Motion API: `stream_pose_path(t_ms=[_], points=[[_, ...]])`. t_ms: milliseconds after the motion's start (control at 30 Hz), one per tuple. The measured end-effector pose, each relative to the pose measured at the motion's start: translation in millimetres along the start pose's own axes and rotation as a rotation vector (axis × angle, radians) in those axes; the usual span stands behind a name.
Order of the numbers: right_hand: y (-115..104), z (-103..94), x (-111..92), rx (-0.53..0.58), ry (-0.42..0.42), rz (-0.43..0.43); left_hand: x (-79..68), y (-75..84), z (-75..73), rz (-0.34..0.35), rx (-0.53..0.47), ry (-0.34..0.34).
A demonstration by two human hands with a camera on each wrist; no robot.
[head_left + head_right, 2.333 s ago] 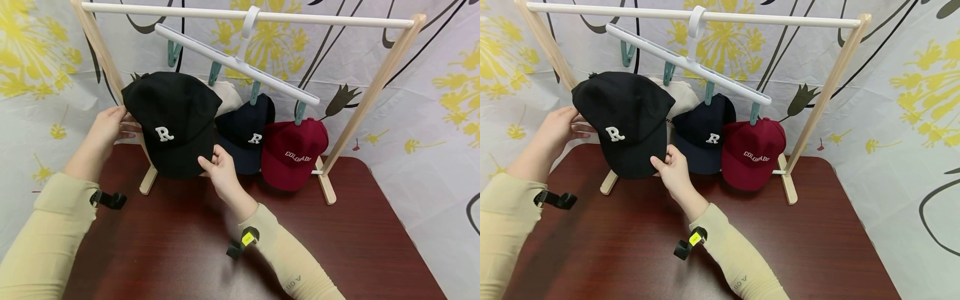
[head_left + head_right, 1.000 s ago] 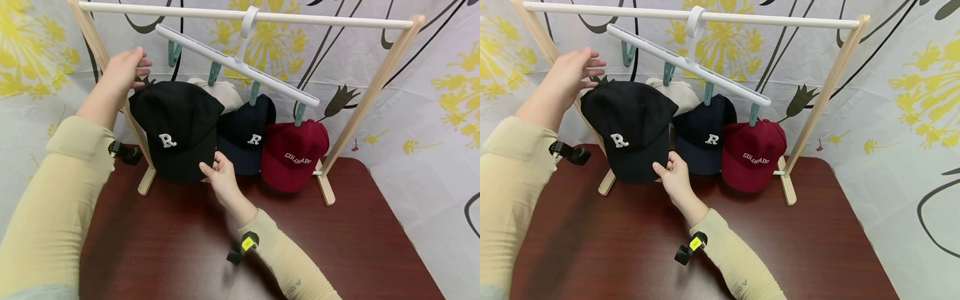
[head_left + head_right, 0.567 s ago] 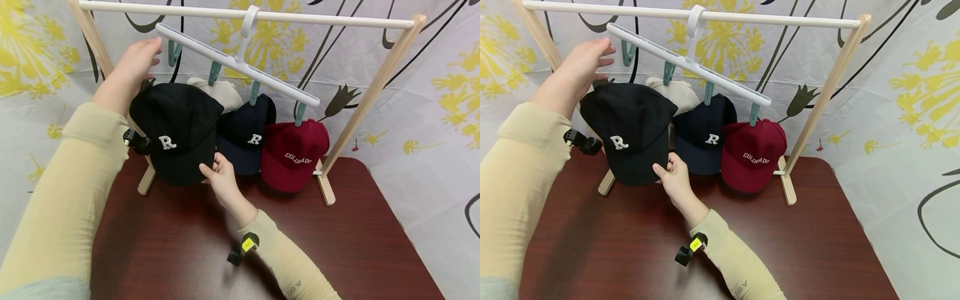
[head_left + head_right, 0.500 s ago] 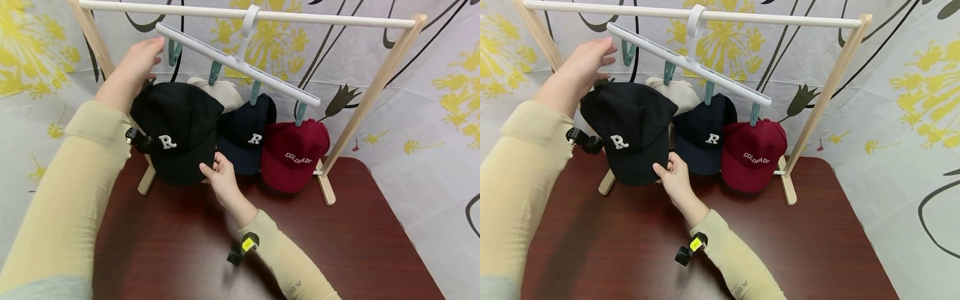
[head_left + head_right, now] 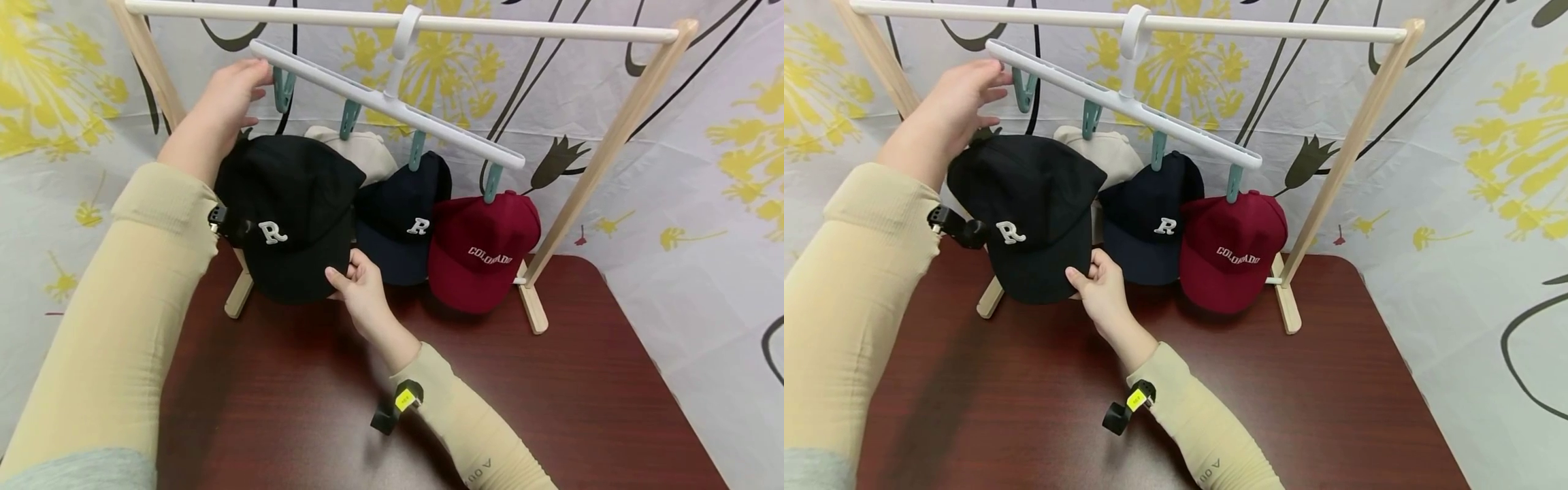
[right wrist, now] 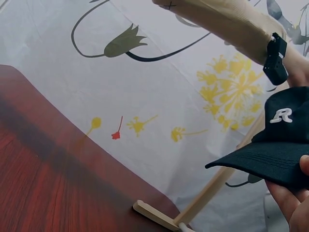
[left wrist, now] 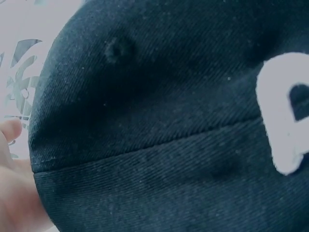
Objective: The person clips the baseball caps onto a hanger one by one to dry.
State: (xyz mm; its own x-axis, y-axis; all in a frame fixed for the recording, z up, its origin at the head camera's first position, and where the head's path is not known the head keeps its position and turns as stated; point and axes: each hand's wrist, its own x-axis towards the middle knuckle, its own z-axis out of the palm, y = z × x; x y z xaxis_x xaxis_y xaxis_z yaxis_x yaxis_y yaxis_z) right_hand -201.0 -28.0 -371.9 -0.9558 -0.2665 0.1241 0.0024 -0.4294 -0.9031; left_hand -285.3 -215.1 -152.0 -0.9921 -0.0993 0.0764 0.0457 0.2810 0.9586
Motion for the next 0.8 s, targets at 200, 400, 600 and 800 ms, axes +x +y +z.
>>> stream_pose_path(t_ms=[200, 400, 600, 800], points=[[1.2, -0.3, -0.2, -0.004, -0.002, 0.005, 0.0, -2.6, -2.9, -0.015, -0.045, 0.041], [3.0, -1.7, -0.5, 0.001, -0.002, 0.002, -0.5, -9.4, -4.5, 0.005, -0.030, 0.069], [4.3, -3.2, -0.9, 0.001, -0.003, 0.001, -0.9, -13.0, -4.8, 0.035, -0.060, 0.105], [5.6, -3.6, -1.5, -0.002, -0.001, 0.002, -1.1, -16.6, -6.0, 0.056, -0.126, 0.122]])
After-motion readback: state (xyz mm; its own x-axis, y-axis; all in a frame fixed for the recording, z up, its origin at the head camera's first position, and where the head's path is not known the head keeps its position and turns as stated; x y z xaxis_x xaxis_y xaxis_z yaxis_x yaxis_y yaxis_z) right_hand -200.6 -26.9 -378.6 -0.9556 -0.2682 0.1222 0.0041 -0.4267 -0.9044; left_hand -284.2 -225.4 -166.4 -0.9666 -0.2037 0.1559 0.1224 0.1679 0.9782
